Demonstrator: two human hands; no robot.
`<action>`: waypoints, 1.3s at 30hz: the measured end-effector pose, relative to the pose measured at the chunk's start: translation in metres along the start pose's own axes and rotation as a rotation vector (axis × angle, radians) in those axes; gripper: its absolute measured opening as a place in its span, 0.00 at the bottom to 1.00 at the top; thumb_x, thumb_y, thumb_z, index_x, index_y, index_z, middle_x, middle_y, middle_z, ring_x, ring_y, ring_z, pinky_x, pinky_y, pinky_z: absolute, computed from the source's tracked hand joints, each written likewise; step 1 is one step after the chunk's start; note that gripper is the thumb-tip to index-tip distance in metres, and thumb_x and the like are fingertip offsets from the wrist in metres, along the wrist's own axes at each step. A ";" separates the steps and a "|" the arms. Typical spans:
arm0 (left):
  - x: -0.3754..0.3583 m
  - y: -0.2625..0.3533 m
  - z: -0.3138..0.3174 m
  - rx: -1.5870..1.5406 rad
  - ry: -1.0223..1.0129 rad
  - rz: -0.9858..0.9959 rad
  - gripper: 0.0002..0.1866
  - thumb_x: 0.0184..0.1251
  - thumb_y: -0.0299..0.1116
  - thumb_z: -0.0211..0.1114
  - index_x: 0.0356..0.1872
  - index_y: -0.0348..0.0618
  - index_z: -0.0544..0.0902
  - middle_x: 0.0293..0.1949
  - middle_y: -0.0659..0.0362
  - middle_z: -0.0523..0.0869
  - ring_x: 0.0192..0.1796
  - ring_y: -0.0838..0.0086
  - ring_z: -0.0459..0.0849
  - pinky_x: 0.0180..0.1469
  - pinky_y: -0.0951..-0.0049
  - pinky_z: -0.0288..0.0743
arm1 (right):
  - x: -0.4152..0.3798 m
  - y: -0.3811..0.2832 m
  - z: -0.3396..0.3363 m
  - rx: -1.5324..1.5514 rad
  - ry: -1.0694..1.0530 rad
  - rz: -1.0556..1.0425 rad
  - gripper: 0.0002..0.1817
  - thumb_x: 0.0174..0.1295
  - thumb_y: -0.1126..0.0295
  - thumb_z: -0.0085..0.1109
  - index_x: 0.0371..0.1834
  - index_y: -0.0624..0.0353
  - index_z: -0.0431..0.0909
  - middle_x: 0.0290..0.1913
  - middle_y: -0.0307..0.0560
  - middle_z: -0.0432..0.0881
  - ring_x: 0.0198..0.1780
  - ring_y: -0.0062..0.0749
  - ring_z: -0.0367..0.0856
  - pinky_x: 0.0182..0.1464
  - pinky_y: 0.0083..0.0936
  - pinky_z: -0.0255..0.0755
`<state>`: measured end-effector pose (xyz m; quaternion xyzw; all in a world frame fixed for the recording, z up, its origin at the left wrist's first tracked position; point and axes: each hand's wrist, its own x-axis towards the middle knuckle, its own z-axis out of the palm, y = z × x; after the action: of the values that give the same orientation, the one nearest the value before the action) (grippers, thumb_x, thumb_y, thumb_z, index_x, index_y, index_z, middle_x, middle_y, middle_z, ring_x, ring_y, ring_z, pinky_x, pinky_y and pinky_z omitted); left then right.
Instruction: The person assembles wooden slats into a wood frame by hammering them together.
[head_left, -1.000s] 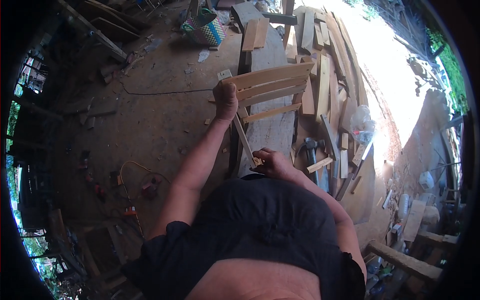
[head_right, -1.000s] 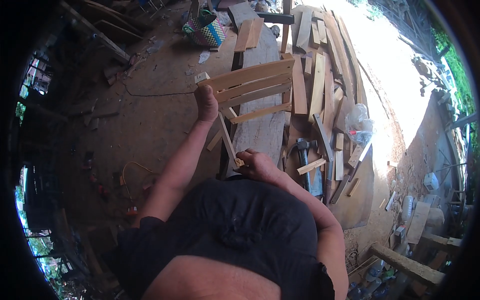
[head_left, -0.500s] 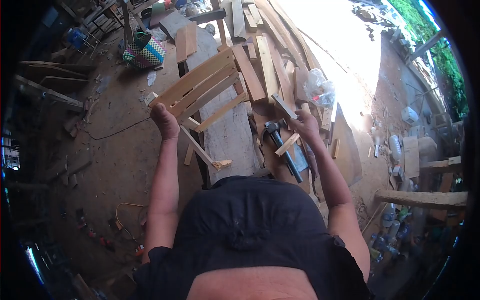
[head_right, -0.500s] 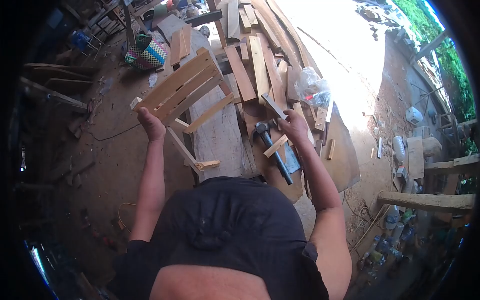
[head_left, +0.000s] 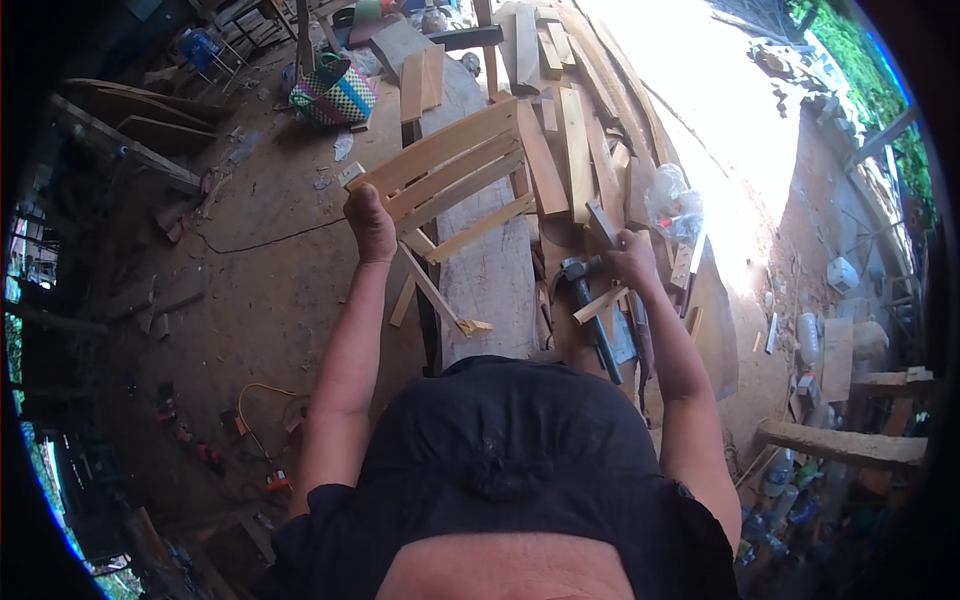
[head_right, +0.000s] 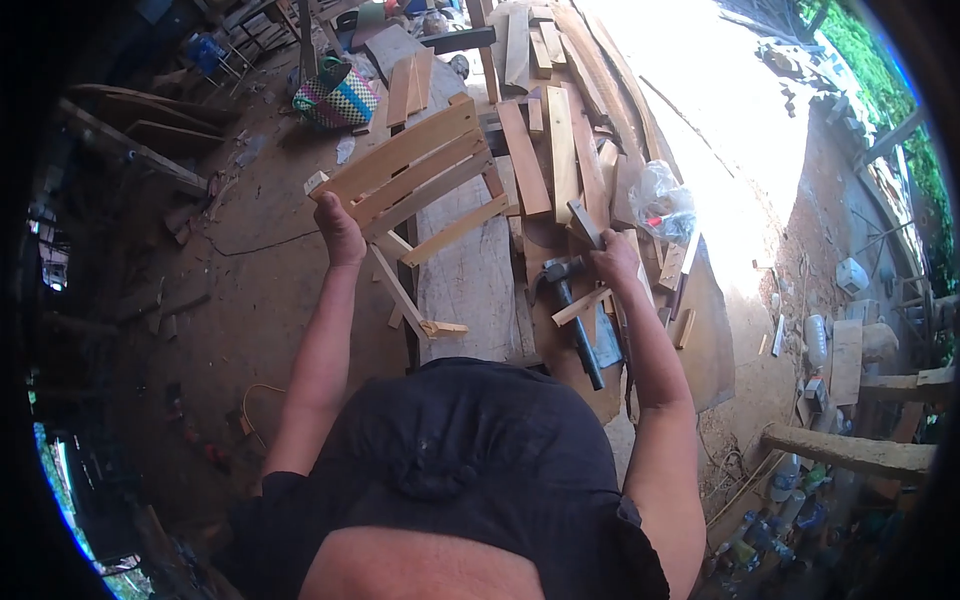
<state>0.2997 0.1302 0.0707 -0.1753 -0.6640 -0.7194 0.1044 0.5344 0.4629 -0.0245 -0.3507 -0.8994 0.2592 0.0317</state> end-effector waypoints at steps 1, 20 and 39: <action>0.001 0.002 0.000 -0.026 -0.011 -0.020 0.36 0.61 0.68 0.50 0.30 0.36 0.74 0.25 0.58 0.78 0.29 0.77 0.79 0.31 0.73 0.75 | -0.002 -0.003 -0.006 0.076 0.024 0.004 0.19 0.45 0.61 0.62 0.40 0.59 0.78 0.42 0.58 0.80 0.46 0.51 0.79 0.49 0.37 0.70; 0.021 0.017 0.012 -0.060 -0.007 -0.096 0.37 0.58 0.69 0.53 0.38 0.36 0.78 0.29 0.59 0.79 0.31 0.75 0.80 0.35 0.73 0.75 | -0.059 -0.111 -0.029 1.361 -0.803 -0.075 0.17 0.64 0.63 0.52 0.49 0.65 0.75 0.29 0.41 0.76 0.23 0.24 0.77 0.26 0.20 0.73; 0.012 0.004 0.007 -0.056 0.058 -0.086 0.37 0.59 0.70 0.50 0.31 0.38 0.77 0.23 0.58 0.78 0.27 0.75 0.78 0.27 0.72 0.74 | -0.126 -0.138 0.006 1.076 -1.021 0.047 0.13 0.62 0.67 0.56 0.46 0.62 0.78 0.28 0.35 0.77 0.24 0.16 0.69 0.28 0.16 0.65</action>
<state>0.2915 0.1375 0.0798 -0.1286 -0.6472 -0.7462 0.0877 0.5426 0.2933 0.0535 -0.1418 -0.5431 0.7954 -0.2285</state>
